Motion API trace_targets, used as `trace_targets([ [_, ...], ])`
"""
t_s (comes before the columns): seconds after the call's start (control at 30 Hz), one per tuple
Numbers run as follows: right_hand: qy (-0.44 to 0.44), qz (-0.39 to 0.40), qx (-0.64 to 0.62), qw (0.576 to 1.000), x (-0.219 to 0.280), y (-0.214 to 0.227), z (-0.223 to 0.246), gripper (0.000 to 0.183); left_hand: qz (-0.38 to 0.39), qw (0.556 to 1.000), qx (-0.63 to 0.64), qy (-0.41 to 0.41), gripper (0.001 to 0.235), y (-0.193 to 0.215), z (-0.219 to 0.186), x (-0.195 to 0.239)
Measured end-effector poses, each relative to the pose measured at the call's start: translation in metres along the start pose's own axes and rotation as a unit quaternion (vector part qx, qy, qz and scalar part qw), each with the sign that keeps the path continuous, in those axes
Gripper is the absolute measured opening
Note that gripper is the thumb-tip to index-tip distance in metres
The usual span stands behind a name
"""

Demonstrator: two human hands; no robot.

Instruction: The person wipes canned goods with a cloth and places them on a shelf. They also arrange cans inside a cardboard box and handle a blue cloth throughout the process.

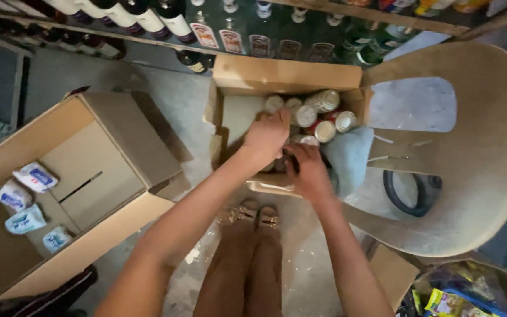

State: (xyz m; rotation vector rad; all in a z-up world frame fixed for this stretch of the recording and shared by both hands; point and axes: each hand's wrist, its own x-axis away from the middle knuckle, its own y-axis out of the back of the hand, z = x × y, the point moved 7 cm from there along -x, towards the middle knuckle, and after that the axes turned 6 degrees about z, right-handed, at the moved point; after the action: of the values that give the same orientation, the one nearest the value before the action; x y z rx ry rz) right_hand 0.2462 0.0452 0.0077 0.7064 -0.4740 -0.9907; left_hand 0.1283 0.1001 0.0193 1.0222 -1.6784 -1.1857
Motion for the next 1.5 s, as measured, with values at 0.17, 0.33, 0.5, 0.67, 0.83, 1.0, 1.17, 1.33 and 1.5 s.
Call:
trace_targets([
  [0.17,0.011,-0.018,0.004,1.0,0.01,-0.005,-0.015,0.039,-0.056,0.997,0.002,0.043,0.04,-0.07,-0.005,-0.035],
  [0.33,-0.012,-0.019,0.008,1.0,0.019,-0.002,-0.019,0.047,-0.092,0.995,0.038,0.014,0.046,-0.08,-0.003,-0.033],
  [0.5,-0.013,-0.033,0.007,0.999,0.019,-0.004,-0.016,0.042,-0.026,0.972,0.235,-0.002,0.066,-0.049,0.006,-0.021],
  [0.67,0.015,-0.024,-0.002,1.0,0.009,-0.013,-0.001,0.034,-0.04,0.966,0.256,0.007,0.058,-0.036,0.036,0.004],
  [0.83,-0.008,0.13,0.019,0.991,-0.019,-0.066,-0.018,0.039,0.03,0.988,0.126,0.083,0.047,-0.11,0.079,0.026],
  [1.0,-0.172,0.333,0.012,0.927,-0.011,-0.119,-0.064,0.039,0.136,0.983,0.056,0.107,0.073,-0.128,0.073,0.037],
  [1.17,-0.147,0.388,-0.009,0.91,-0.01,-0.119,-0.052,0.042,0.115,0.985,0.063,0.11,0.065,-0.186,0.084,0.019],
  [1.33,-0.114,0.402,-0.04,0.908,-0.009,-0.12,-0.033,0.054,0.126,0.984,0.082,0.096,0.073,-0.163,0.082,0.02],
  [1.5,-0.151,0.474,0.002,0.867,-0.002,-0.13,-0.04,0.077,0.056,0.985,0.123,0.103,0.084,-0.082,0.08,0.034],
])
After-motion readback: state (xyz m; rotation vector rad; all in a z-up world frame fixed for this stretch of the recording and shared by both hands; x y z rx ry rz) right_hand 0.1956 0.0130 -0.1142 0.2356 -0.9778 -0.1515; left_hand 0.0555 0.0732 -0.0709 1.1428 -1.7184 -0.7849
